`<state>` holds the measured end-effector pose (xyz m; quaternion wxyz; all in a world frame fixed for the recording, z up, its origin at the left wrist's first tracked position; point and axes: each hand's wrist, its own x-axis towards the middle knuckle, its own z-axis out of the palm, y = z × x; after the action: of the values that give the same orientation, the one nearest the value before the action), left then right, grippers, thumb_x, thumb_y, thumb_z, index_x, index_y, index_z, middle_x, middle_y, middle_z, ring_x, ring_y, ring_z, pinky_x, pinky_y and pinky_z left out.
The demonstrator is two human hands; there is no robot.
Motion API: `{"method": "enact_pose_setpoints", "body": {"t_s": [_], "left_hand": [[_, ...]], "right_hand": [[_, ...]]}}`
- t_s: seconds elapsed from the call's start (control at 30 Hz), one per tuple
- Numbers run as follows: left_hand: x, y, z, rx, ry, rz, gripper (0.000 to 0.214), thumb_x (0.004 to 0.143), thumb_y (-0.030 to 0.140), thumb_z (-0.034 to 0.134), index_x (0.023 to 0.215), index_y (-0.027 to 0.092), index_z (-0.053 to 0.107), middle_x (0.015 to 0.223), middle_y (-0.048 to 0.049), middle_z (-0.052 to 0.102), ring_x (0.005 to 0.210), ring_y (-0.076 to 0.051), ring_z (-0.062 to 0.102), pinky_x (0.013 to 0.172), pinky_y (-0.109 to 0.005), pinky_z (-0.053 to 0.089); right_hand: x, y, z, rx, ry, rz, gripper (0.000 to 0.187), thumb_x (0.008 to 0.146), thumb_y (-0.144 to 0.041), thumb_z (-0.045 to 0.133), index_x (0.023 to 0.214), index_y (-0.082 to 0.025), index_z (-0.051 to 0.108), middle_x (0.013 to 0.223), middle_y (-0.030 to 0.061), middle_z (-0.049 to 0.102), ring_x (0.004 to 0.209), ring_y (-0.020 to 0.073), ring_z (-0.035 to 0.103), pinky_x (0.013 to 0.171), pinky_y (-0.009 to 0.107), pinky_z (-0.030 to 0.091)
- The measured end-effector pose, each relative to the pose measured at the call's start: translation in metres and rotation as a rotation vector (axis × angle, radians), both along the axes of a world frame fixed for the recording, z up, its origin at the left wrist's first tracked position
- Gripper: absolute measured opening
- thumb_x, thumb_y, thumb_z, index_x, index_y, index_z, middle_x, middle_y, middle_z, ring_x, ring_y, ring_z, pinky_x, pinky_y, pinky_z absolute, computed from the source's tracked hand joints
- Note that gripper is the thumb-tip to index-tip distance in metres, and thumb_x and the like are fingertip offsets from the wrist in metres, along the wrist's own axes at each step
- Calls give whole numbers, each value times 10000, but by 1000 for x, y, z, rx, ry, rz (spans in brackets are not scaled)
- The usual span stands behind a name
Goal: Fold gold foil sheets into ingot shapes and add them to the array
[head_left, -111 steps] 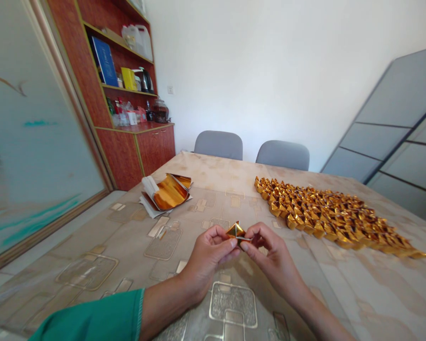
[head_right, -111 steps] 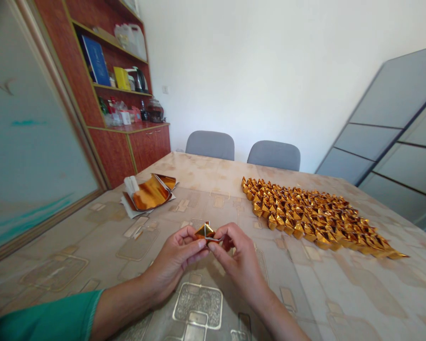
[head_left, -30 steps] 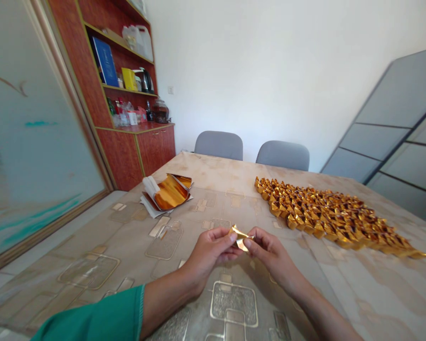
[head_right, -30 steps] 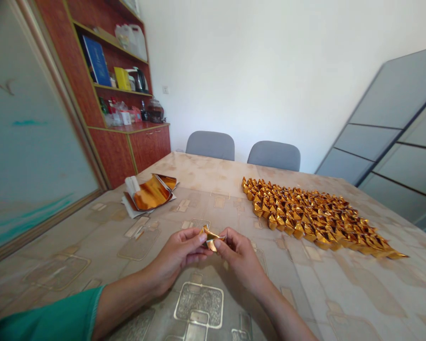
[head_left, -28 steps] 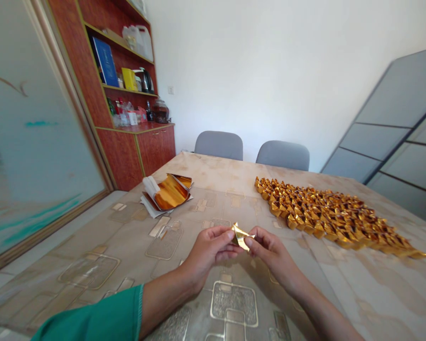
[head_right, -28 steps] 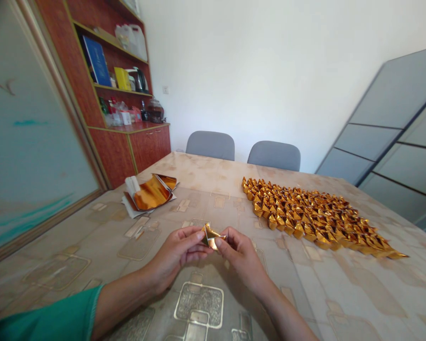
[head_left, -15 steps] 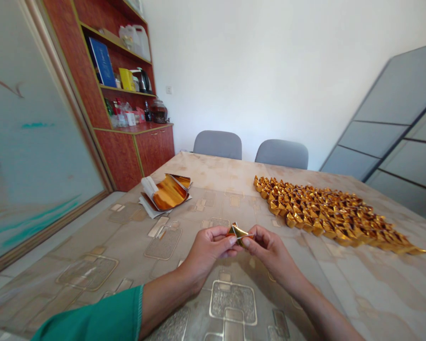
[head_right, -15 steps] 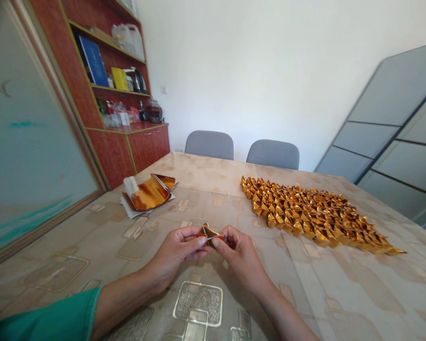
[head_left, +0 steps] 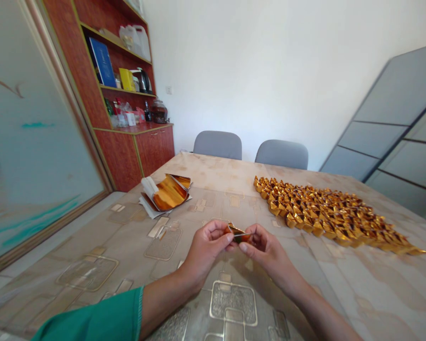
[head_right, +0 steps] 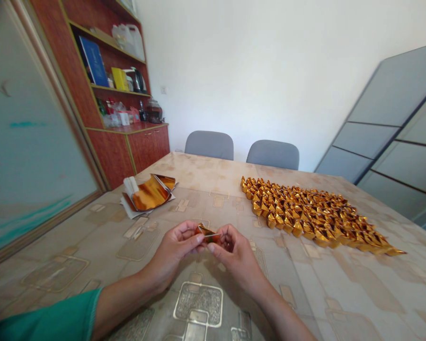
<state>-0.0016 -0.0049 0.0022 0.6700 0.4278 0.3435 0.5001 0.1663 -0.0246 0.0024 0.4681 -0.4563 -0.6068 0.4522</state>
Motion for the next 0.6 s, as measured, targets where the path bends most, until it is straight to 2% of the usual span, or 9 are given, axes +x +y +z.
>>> {"method": "enact_pose_setpoints", "body": {"t_s": [0.07, 0.17, 0.27, 0.37, 0.5, 0.6], "left_hand": [[0, -1, 2, 113, 39, 27, 176, 680, 235, 767, 740, 158, 621, 705, -1, 676, 653, -116, 615, 649, -225, 481], [0, -5, 5, 243, 64, 18, 133, 675, 184, 740, 689, 165, 609, 780, -35, 713, 728, -157, 651, 701, -265, 505], [0, -8, 5, 315, 75, 2, 98, 695, 155, 701, 684, 177, 606, 850, -57, 733, 797, -193, 676, 767, -315, 520], [-2, -9, 4, 366, 156, 27, 51, 713, 138, 670, 705, 180, 642, 840, -54, 733, 792, -191, 676, 769, -311, 518], [-2, -7, 5, 333, 237, 61, 43, 700, 147, 684, 706, 170, 649, 704, -16, 686, 675, -149, 633, 656, -251, 489], [0, -4, 3, 233, 171, 29, 127, 665, 168, 723, 722, 165, 610, 691, 7, 652, 651, -130, 605, 622, -231, 467]], "right_hand": [[2, 0, 1, 54, -44, -33, 250, 766, -427, 696, 784, -239, 532, 680, -22, 550, 606, 154, 492, 559, 262, 393], [5, -2, 5, 176, -105, -53, 134, 790, -319, 669, 769, -242, 561, 732, -7, 567, 697, 173, 522, 648, 281, 432], [4, -4, 11, 270, -157, -67, 86, 782, -253, 661, 772, -249, 576, 778, 5, 583, 752, 188, 540, 706, 299, 447], [3, -7, 14, 328, -185, -72, 84, 783, -253, 666, 754, -247, 588, 786, 12, 598, 766, 195, 559, 722, 311, 449], [2, -8, 11, 271, -158, -79, 156, 803, -287, 680, 692, -234, 583, 712, -1, 598, 694, 178, 555, 656, 284, 427], [1, -6, 4, 163, -106, -69, 196, 789, -334, 701, 688, -233, 568, 657, -17, 575, 637, 165, 528, 600, 266, 409]]}}
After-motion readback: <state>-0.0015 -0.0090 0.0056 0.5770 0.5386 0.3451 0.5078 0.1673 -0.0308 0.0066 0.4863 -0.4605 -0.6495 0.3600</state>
